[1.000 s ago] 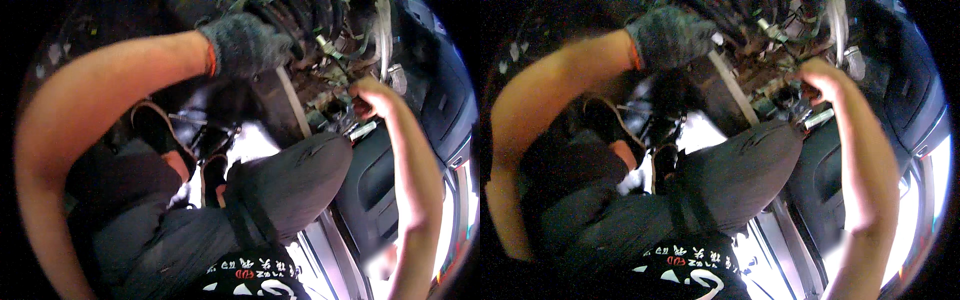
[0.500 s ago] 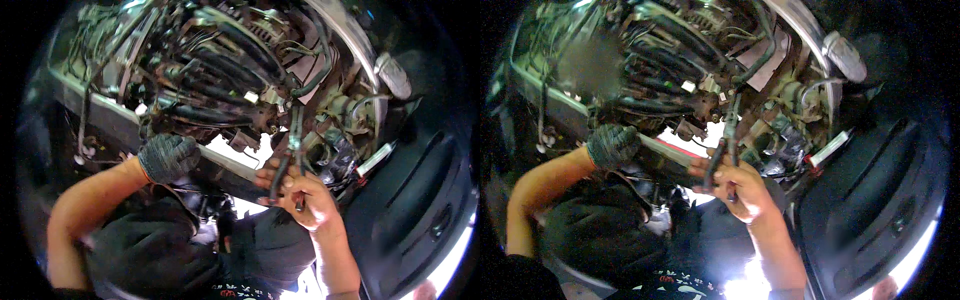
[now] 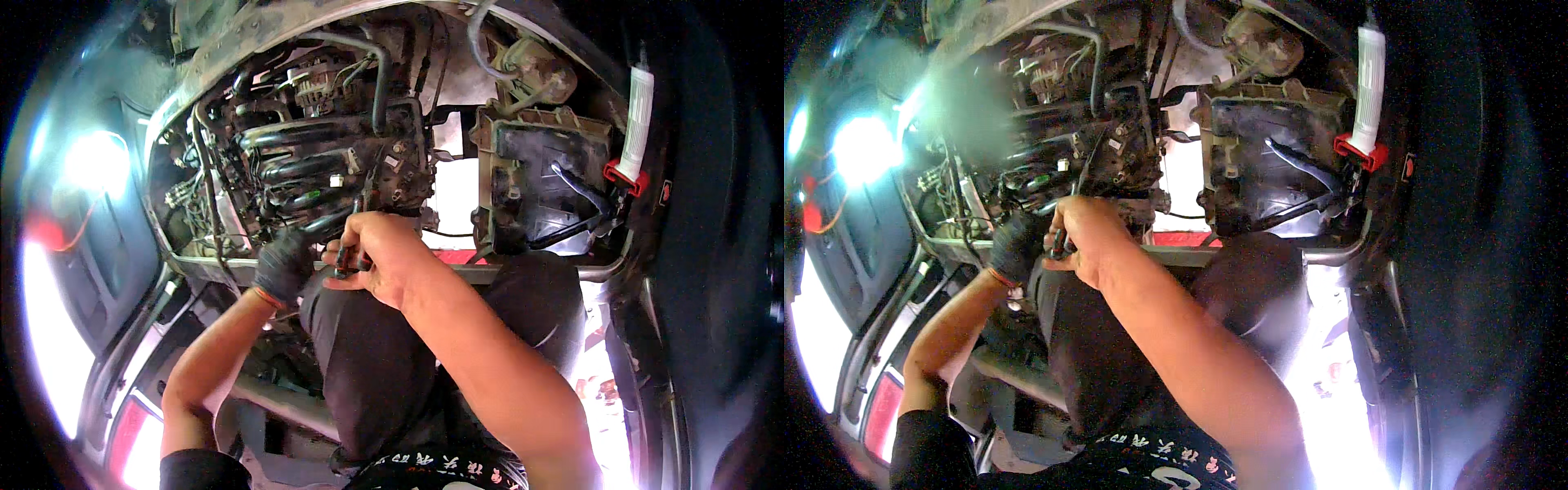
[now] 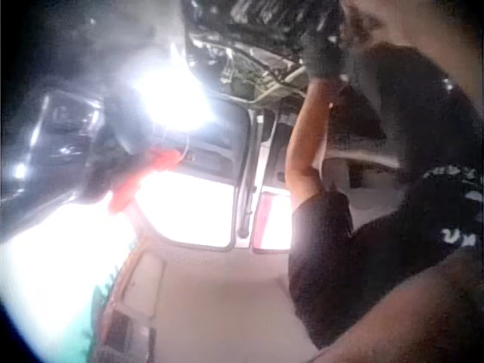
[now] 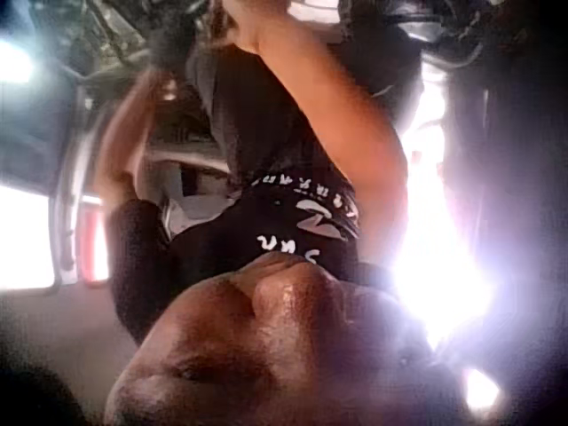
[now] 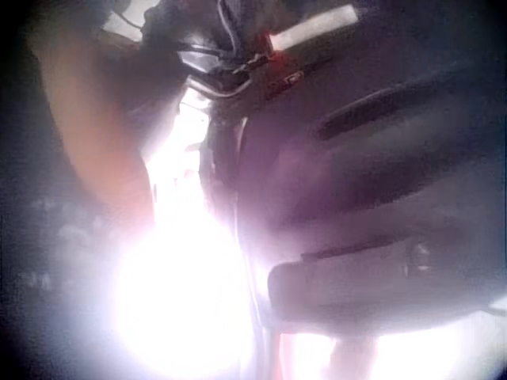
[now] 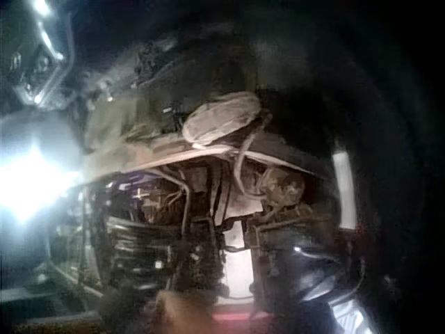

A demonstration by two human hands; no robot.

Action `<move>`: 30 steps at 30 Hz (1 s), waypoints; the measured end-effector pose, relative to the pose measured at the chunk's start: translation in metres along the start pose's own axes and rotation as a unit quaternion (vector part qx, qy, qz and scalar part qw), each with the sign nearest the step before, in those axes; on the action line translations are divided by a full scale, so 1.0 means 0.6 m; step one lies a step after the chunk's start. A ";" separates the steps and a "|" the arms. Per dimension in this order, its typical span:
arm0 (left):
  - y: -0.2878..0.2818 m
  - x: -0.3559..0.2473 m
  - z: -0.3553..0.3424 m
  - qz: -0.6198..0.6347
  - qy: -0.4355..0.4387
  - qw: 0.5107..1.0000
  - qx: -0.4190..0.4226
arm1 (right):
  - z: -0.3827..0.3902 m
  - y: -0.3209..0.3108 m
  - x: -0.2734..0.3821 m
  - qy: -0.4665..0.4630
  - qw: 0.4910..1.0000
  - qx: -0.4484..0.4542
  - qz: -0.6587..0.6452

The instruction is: The person is working on a car engine from inside the front cabin, using a wrench to loosen and tighten bolts on the engine block. They also handle and reposition a large corrugated air intake hose and various electrical connectors.

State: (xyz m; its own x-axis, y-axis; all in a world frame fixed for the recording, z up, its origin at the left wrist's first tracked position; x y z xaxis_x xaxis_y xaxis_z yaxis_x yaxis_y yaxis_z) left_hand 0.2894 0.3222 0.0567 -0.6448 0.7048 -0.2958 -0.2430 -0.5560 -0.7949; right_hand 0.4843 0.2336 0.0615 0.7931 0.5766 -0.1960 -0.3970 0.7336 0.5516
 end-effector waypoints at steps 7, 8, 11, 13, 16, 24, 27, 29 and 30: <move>-0.153 -0.130 -0.304 0.401 -0.199 0.889 0.101 | 0.002 -0.011 0.019 -0.023 0.998 -0.051 -0.014; -0.129 -0.114 -0.325 0.438 -0.159 0.880 0.088 | 0.008 -0.005 0.011 -0.021 0.999 -0.047 0.001; -0.040 -0.022 -0.379 0.324 -0.167 0.914 0.177 | 0.030 -0.004 0.000 -0.025 0.996 -0.055 0.072; -0.041 -0.034 -0.414 0.100 -0.055 0.987 0.112 | -0.013 -0.024 -0.013 -0.088 0.974 -0.123 0.167; -0.057 -0.072 -0.410 0.096 -0.029 0.986 0.134 | -0.034 -0.061 -0.011 -0.253 0.869 -0.307 0.294; -0.065 -0.037 -0.372 0.241 0.039 0.966 0.087 | 0.029 -0.028 -0.005 -0.084 0.992 -0.092 0.027; -0.067 -0.046 -0.373 0.182 0.130 0.975 0.013 | 0.025 -0.010 -0.022 -0.102 0.993 -0.051 -0.026; -0.061 -0.026 -0.383 0.170 0.177 0.969 0.029 | 0.028 0.005 -0.031 -0.103 0.994 -0.034 -0.034; -0.056 -0.029 -0.382 0.172 0.184 0.967 0.049 | 0.028 0.003 -0.033 -0.104 0.992 -0.043 -0.048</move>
State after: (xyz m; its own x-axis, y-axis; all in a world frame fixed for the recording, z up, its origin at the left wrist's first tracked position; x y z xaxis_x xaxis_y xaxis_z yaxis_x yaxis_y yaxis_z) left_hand 0.4750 0.4299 -0.0328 -0.4033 0.5694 -0.7163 -0.1398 -0.8119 -0.5667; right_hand 0.4753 0.2175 0.0802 0.9038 0.4227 -0.0668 -0.3463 0.8141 0.4662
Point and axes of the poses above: each hand's wrist, its own z-axis away from the middle knuckle, its own y-axis out of the palm, x = y × z, the point moved 4 cm from there along -z, towards the middle knuckle, and after that the axes turned 8 degrees about z, right-handed, at the moved point
